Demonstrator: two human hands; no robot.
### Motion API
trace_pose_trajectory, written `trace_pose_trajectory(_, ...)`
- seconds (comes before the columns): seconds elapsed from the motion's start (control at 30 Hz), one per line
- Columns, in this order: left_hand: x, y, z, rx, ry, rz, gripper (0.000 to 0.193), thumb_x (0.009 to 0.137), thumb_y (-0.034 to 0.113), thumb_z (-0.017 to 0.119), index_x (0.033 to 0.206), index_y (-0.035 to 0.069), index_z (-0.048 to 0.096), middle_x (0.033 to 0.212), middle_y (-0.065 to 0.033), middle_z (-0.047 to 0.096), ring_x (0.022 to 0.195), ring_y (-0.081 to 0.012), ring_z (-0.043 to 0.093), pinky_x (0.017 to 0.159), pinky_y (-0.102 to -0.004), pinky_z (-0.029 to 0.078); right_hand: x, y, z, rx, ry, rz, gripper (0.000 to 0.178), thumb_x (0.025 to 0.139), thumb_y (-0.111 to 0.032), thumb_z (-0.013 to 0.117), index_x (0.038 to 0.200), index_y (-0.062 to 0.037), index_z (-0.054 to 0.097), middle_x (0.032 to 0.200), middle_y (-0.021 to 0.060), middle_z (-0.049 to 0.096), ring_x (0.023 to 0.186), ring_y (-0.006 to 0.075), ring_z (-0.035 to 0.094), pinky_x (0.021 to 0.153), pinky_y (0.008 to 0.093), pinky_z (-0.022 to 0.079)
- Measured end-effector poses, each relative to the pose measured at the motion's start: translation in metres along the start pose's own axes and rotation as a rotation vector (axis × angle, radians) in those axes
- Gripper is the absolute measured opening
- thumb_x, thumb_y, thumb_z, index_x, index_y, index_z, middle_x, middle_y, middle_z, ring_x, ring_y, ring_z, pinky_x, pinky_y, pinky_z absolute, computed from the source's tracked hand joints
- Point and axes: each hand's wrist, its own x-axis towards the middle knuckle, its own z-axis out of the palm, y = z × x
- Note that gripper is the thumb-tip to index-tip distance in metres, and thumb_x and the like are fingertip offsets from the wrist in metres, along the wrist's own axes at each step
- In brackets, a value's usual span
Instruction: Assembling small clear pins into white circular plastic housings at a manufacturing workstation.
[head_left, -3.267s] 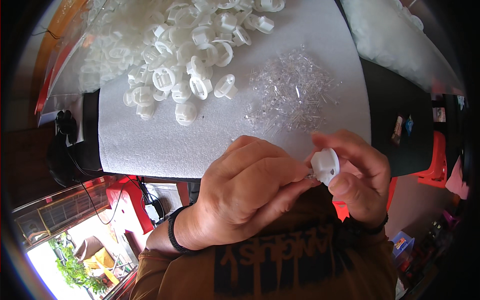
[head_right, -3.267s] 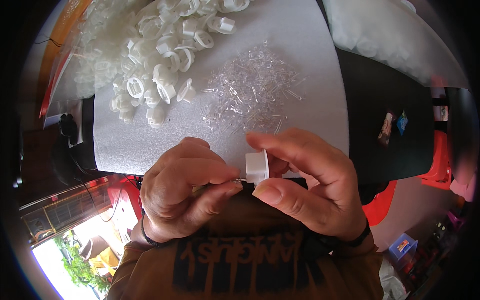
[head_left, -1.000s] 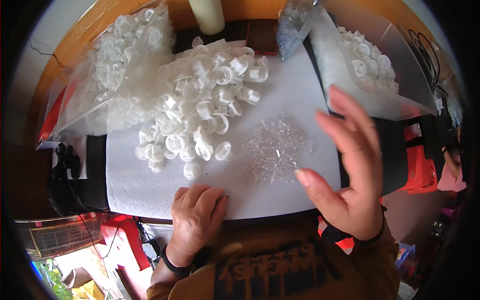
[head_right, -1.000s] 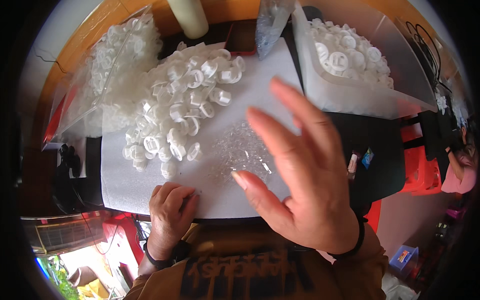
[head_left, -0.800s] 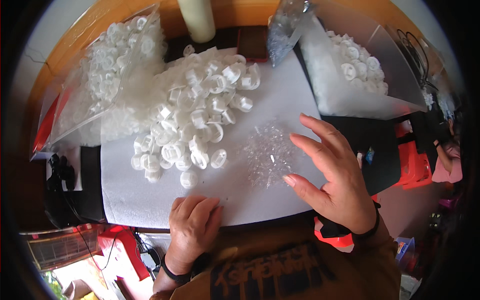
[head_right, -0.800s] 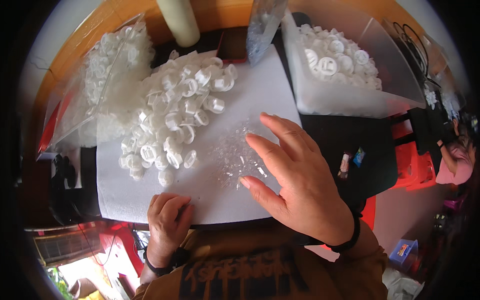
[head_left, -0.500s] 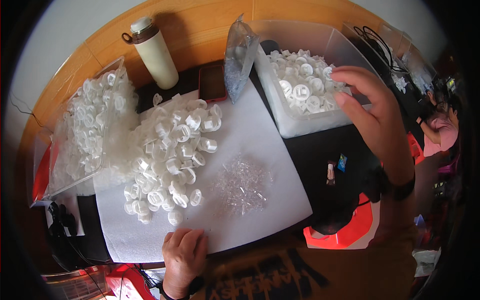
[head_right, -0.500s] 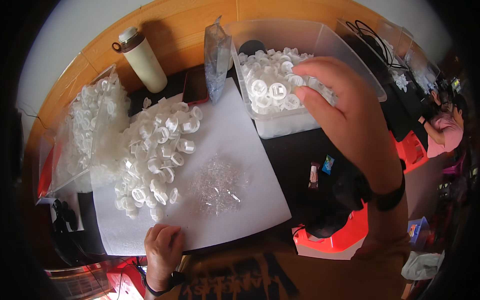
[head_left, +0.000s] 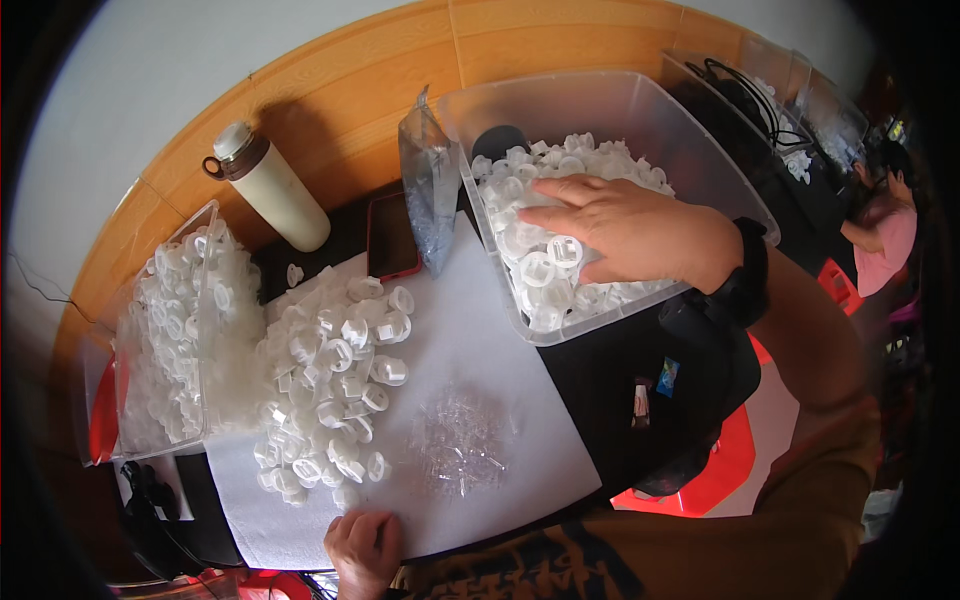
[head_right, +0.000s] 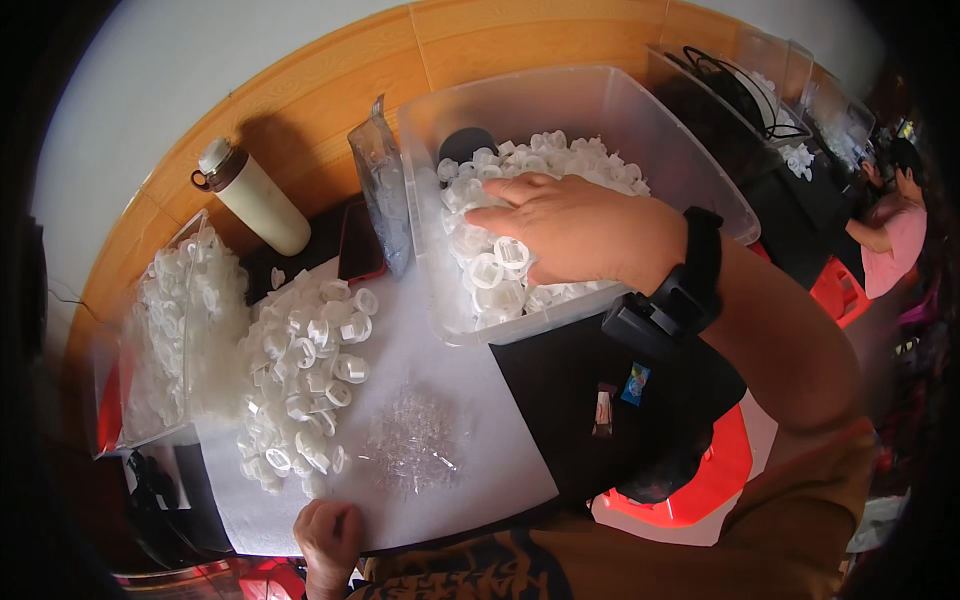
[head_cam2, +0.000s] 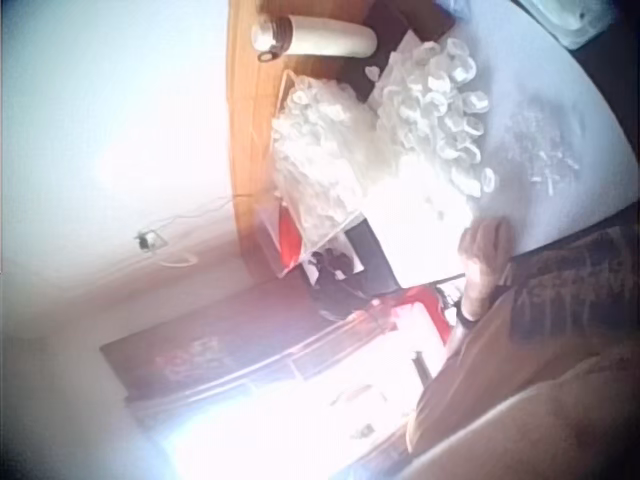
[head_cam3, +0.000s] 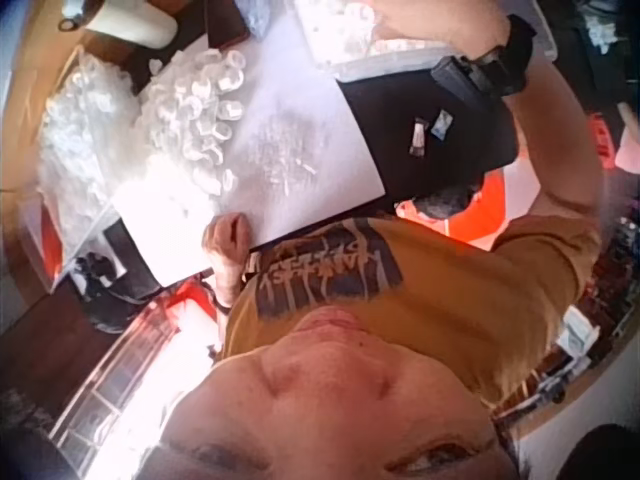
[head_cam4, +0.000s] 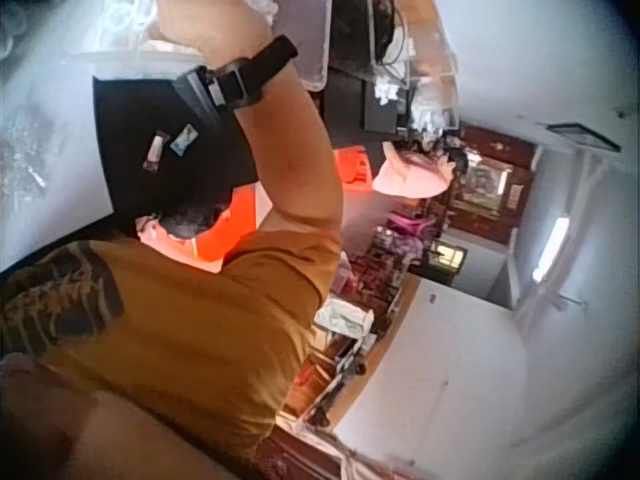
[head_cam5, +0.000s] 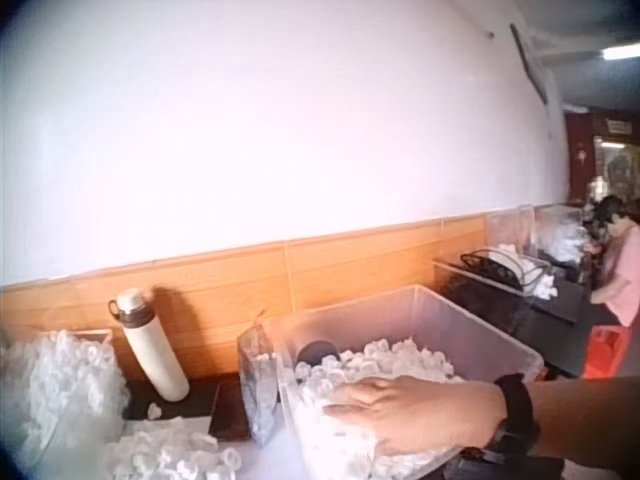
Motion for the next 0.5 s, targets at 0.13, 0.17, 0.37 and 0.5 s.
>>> trace_pose_trajectory(0.13, 0.001, -0.002, 0.002, -0.009, 0.002, -0.010, 0.004, 0.071, 0.003, 0.063, 0.071, 0.006, 0.059, 0.063, -0.0105, 0.057, 0.055, -0.0305, 0.055, 0.052, -0.0393, 0.042, -0.011, 0.019, -0.006, 0.105, -0.020, 0.174, 0.077, 0.074, -0.015, 0.071, 0.141, -0.0069, 0.034, 0.137, 0.0194, 0.044, 0.128, 0.0329, 0.039, 0.105, 0.0385, 0.034)
trace_pose_trajectory(0.17, 0.000, -0.002, 0.003, -0.002, 0.011, -0.007, 0.004, 0.071, 0.003, 0.063, 0.071, 0.006, 0.059, 0.063, -0.0104, 0.056, 0.055, -0.0305, 0.055, 0.051, -0.0393, 0.042, -0.014, 0.027, -0.005, 0.137, -0.001, 0.200, 0.078, 0.074, -0.014, 0.070, 0.141, -0.0057, 0.033, 0.134, 0.0192, 0.046, 0.126, 0.0319, 0.042, 0.104, 0.0376, 0.035)
trace_pose_trajectory(0.37, -0.001, -0.004, 0.002, 0.009, 0.016, 0.018, 0.005, 0.070, 0.003, 0.063, 0.070, 0.006, 0.058, 0.061, -0.0103, 0.054, 0.053, -0.0301, 0.052, 0.050, -0.0393, 0.040, -0.034, 0.053, 0.004, 0.001, 0.161, 0.327, 0.056, 0.076, -0.015, 0.064, 0.128, -0.0008, 0.047, 0.116, 0.0183, 0.057, 0.112, 0.0318, 0.051, 0.096, 0.0386, 0.041)
trace_pose_trajectory(0.5, 0.000, -0.003, 0.004, -0.006, 0.037, 0.016, 0.006, 0.070, 0.002, 0.063, 0.070, 0.006, 0.058, 0.060, -0.0105, 0.053, 0.052, -0.0302, 0.052, 0.049, -0.0395, 0.040, -0.048, 0.051, 0.009, -0.029, 0.223, 0.422, 0.040, 0.080, -0.022, 0.062, 0.113, -0.0008, 0.059, 0.099, 0.0171, 0.063, 0.096, 0.0304, 0.060, 0.084, 0.0386, 0.047)
